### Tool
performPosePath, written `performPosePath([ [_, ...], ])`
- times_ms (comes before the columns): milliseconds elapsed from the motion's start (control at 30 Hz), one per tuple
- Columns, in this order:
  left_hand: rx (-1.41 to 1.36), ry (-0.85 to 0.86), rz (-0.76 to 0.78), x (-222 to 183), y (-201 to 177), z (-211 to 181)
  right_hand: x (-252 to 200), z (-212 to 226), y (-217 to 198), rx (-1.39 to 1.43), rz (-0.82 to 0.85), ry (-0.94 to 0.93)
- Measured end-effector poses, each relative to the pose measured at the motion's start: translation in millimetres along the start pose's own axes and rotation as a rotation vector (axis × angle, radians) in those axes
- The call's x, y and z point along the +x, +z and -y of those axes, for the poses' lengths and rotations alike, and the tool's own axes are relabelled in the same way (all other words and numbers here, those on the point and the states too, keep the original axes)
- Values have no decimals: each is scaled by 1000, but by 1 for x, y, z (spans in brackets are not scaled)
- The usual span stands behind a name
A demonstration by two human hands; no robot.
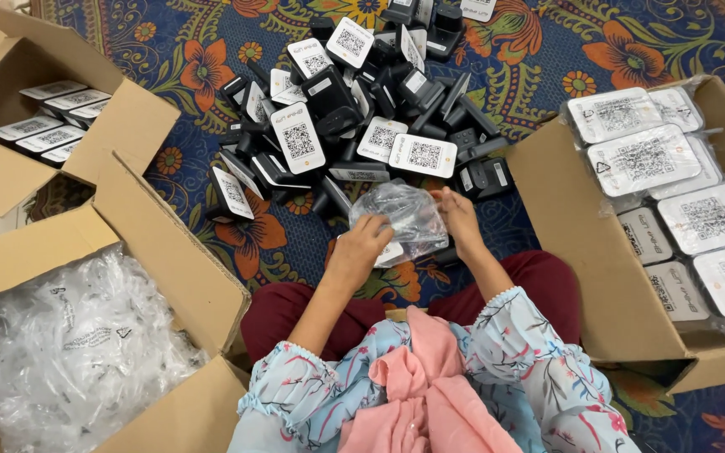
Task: The person packs small electronic gateway devices into plastic bags and cardboard boxes while sitting on the floor.
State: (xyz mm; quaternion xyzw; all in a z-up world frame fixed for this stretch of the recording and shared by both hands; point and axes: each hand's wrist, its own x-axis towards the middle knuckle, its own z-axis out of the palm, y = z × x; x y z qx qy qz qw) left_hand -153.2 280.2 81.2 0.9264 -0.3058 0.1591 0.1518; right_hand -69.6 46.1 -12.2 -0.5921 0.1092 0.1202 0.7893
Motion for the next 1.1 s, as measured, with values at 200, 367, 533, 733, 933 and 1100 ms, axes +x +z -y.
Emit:
performPosePath([
  [200,-81,-109,-101,8,-17,-5,-15,18,-29,-1389,90,-646],
  [367,-73,-79,-27,12,-17,-6,21,25,-55,-1617,415,-792],
  [533,-71,-121,107,21,-16,-5,67,-9,-71,-1552,555,-942],
  [733,-123,-150,302,21,-5,32,64,16,-71,-1768,818,-682],
  [933,-580,-295,542,43,-7,76,22,46,-101,-1339,679,-497],
  [1100,-671,-916,335,40,11,127,-10,72,-111,-792,-49,-277],
])
